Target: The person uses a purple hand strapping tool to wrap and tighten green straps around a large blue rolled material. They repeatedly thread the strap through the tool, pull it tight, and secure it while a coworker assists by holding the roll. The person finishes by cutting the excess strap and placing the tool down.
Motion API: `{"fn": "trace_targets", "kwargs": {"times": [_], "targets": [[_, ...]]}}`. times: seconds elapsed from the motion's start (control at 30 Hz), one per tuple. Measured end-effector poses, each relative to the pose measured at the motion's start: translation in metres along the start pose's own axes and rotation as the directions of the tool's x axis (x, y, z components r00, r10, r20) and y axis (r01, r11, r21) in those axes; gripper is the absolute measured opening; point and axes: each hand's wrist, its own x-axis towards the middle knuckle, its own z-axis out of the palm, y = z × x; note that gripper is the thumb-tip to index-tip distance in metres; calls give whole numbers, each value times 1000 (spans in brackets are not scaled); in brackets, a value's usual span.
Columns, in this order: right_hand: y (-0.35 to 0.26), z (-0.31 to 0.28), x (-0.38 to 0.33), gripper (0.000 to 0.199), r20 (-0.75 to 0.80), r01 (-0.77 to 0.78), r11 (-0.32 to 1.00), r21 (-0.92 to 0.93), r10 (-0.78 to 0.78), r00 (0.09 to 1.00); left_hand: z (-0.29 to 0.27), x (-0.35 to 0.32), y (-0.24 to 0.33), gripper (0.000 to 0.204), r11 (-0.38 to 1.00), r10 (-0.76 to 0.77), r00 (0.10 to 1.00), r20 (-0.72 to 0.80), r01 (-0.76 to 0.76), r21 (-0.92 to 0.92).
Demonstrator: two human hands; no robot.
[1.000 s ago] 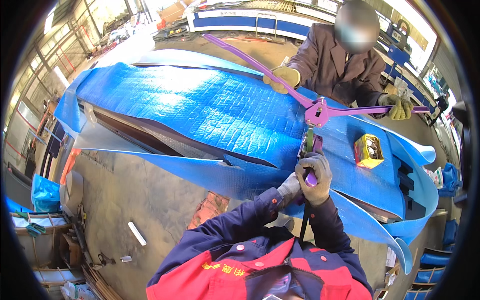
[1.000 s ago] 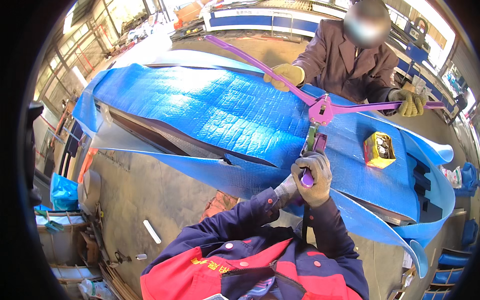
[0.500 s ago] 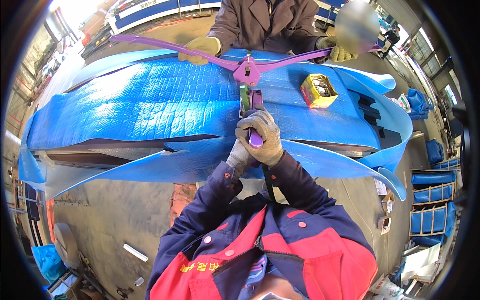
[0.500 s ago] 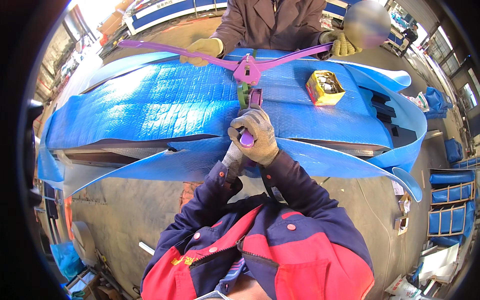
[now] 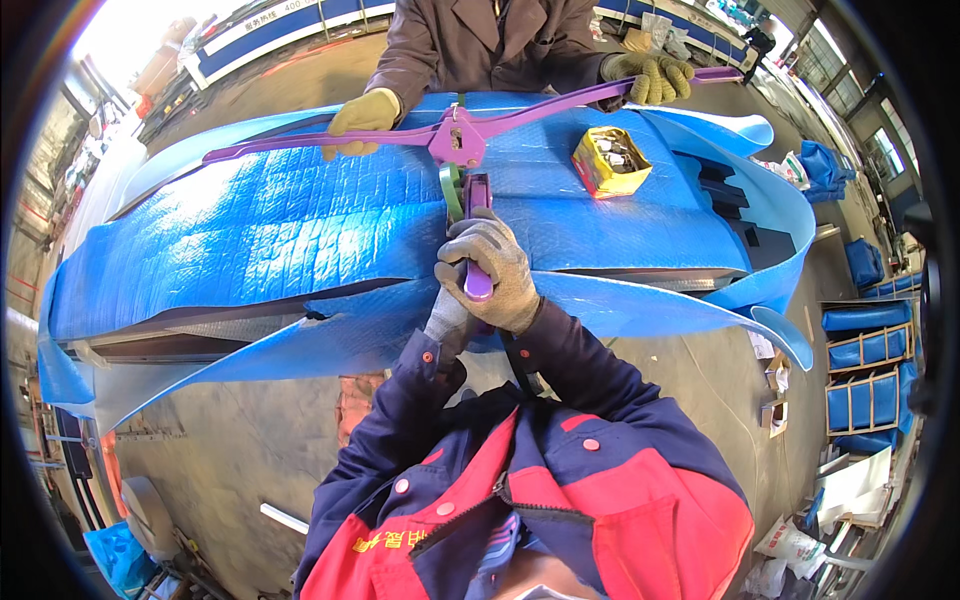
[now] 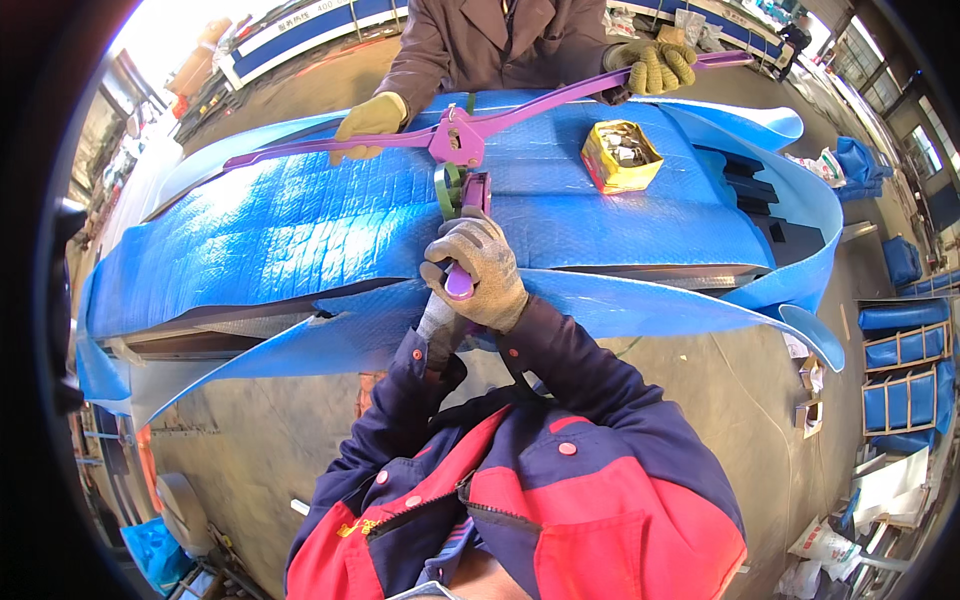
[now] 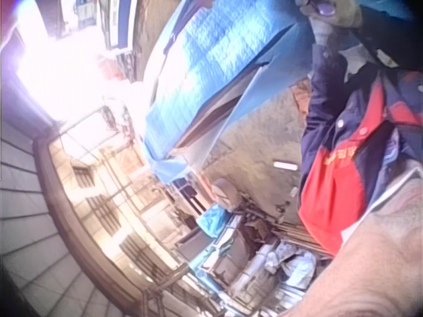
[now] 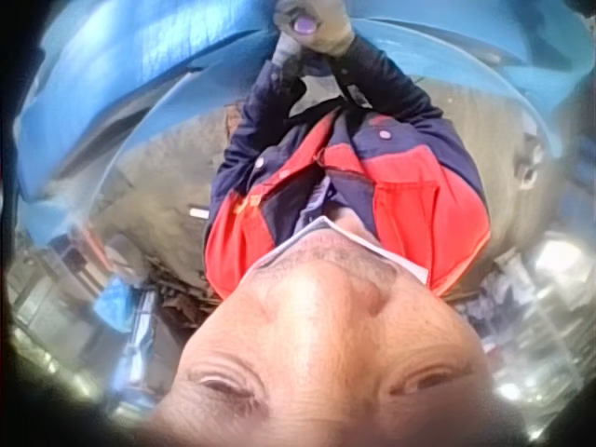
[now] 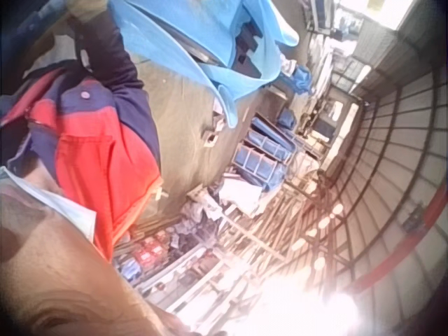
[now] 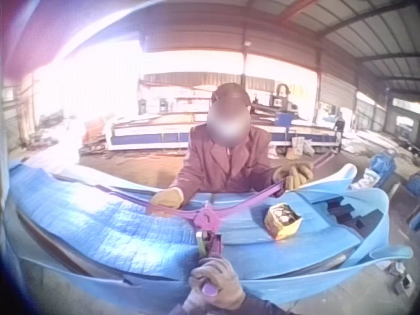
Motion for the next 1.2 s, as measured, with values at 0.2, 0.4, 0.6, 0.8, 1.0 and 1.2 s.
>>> {"fn": "trace_targets", "kwargs": {"times": [0.2, 0.4, 0.6, 0.8, 1.0, 1.2], "targets": [[1, -2, -1, 27, 24, 10, 1000, -5, -9, 1000, -9, 6, -9, 35, 988, 20, 999, 50, -12, -151], [3, 0, -1, 27, -17, 2, 1000, 21, -1, 1000, -16, 15, -19, 36, 949, 58, 992, 113, -20, -316], [3, -3, -1, 27, 1, 5, 1000, -11, -5, 1000, -25, 21, -29, 38, 891, 97, 982, 160, -15, -453], [2, -2, 5, 26, -63, -26, 996, 82, 31, 998, -28, 32, -47, 39, 781, 164, 962, 216, 7, -624], [-1, 0, 15, 27, -48, -60, 994, 88, 64, 997, -13, 20, -22, 45, 877, 133, 981, 141, -50, -478], [4, 2, 27, 17, 17, -281, 922, 266, 287, 958, 16, -19, 21, 53, 932, 12, 988, -153, 44, 358]]}}
